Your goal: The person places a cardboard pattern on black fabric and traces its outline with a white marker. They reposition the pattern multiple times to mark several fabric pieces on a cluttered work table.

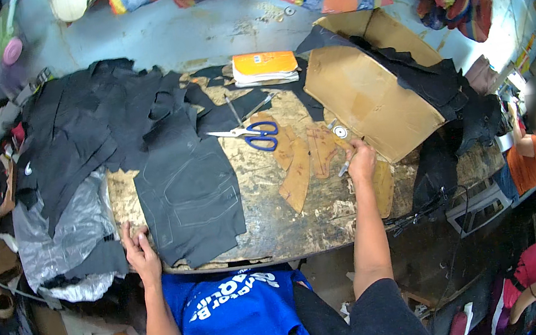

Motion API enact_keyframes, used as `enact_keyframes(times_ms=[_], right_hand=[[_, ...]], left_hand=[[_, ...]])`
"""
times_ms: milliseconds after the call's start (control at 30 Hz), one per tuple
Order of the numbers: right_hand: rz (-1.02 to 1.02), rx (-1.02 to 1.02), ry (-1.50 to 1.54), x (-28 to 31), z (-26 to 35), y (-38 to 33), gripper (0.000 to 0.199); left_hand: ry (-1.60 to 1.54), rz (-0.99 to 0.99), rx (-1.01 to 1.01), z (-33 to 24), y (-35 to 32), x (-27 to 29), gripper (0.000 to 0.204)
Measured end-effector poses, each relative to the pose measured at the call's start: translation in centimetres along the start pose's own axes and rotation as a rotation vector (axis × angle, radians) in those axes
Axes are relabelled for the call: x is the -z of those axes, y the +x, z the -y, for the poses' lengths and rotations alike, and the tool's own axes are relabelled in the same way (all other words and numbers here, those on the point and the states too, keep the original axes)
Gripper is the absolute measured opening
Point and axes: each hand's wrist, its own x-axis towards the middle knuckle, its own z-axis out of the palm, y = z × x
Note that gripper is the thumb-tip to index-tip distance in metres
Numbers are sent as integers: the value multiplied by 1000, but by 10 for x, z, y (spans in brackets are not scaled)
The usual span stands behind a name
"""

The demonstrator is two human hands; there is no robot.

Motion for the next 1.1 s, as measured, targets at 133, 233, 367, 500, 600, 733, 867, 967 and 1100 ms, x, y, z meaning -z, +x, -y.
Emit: enact_keyframes(times_ms=[133, 233, 367, 500, 600, 733, 867, 967, 1100], right_hand=[[25, -205, 324, -9, -14, 1, 18], [-156, -268, 667, 4, -1, 3, 21], [-200, -77, 881, 33, 61, -30, 24], [554, -221, 1383, 42, 143, -87, 25], [885, -265, 1353, 37, 188, -120, 26], [960, -110, 1191, 24, 212, -139, 19], [865, 84, 1036, 16, 215, -145, 18], [653, 23, 1006, 17, 214, -136, 24], [556, -229, 1290, 26, 207, -109, 33]], left_hand=[[-86, -55, 30, -5, -2, 0, 39], [-66, -51, -5, -28, -16, 4, 27], [-109, 424, -105, -74, -60, 3, 19], [-134, 878, -388, -91, -73, -10, 29], [3, 865, -502, -89, -66, -17, 37], [307, 850, -576, -84, -64, -27, 52], [503, 1002, -476, -79, -66, -35, 70], [507, 1015, -480, -75, -69, -36, 77], [524, 1002, -495, -75, -70, -38, 79]])
